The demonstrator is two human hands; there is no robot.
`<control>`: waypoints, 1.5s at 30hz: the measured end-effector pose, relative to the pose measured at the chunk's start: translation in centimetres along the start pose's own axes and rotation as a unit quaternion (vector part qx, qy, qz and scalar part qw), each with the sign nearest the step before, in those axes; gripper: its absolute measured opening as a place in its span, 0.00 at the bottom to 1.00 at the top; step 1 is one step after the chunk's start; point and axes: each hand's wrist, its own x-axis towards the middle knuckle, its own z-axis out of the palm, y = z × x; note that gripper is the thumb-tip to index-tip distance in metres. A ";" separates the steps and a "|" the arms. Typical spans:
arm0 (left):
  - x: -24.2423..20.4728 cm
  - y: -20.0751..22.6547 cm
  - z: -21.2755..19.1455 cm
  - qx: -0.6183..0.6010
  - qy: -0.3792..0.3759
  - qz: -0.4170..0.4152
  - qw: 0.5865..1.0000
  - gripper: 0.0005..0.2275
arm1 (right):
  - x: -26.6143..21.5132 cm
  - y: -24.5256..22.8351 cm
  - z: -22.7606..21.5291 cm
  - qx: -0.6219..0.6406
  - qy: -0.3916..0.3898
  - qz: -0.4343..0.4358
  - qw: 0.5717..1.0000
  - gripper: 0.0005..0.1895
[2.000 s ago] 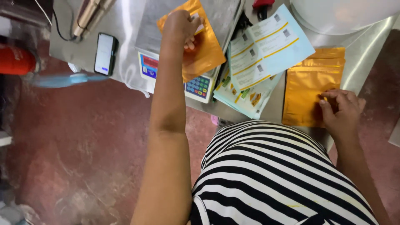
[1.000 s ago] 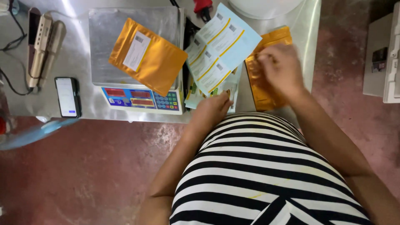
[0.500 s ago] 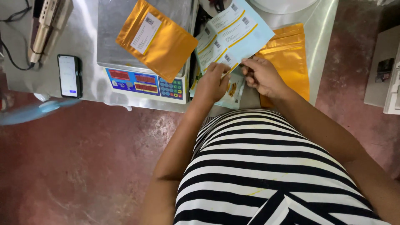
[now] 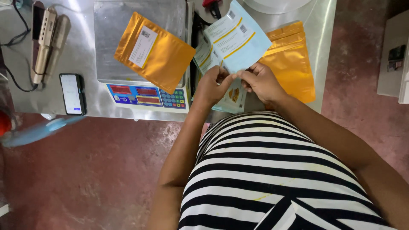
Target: Sorting through a bin of packets and applying adhesive labels to gold-colored pouches
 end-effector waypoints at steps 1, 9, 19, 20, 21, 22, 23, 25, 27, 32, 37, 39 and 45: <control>0.0 0.0 0.0 0.000 0.006 -0.008 1.000 0.17 | -0.1 -0.3 0.1 -0.016 -0.003 -0.008 1.000 0.06; -0.3 -0.6 -0.9 -0.101 -0.017 -0.016 0.995 0.10 | 0.2 -0.2 -0.3 -0.071 -0.034 -0.045 0.996 0.07; -2.3 -0.8 -3.3 -0.220 0.004 -0.025 0.975 0.05 | 1.6 0.1 -0.5 -0.031 0.037 -0.049 0.998 0.07; -2.6 -1.1 -3.6 -0.247 0.012 -0.021 0.969 0.04 | 1.7 0.3 -0.7 -0.020 0.044 -0.048 0.998 0.07; -3.1 -0.8 -4.4 -0.248 0.008 -0.021 0.969 0.04 | 1.9 0.4 -0.8 -0.019 0.047 -0.048 0.998 0.07; -3.6 -0.5 -5.2 -0.260 0.009 -0.024 0.965 0.03 | 2.1 0.5 -0.9 -0.019 0.052 -0.044 0.998 0.08; -4.1 -0.3 -6.2 -0.272 0.012 -0.027 0.962 0.02 | 2.4 0.6 -1.0 -0.019 0.054 -0.041 0.998 0.08; -5.7 1.9 -7.6 -0.279 0.023 0.001 0.960 0.01 | 1.8 -0.7 -0.4 -0.023 0.057 -0.038 0.997 0.08; -7.3 4.1 -9.3 -0.285 0.035 0.029 0.957 0.01 | 1.8 -0.9 -0.4 -0.027 0.060 -0.036 0.997 0.08; -11.2 7.3 -11.3 -0.316 0.090 0.146 0.933 0.02 | 0.9 -1.9 -1.0 -0.079 -0.005 0.017 0.997 0.14; -12.6 10.9 -10.8 -0.283 0.070 0.173 0.941 0.03 | -1.7 -5.0 -4.2 -0.098 -0.071 0.020 0.992 0.13; -12.7 11.9 -9.6 -0.248 0.058 0.184 0.949 0.03 | -2.2 -5.3 -6.9 -0.106 -0.076 -0.008 0.991 0.15; -12.1 13.3 -6.4 -0.233 0.021 0.168 0.958 0.06 | -6.9 -6.2 -14.9 -0.356 -0.049 -0.297 0.885 0.11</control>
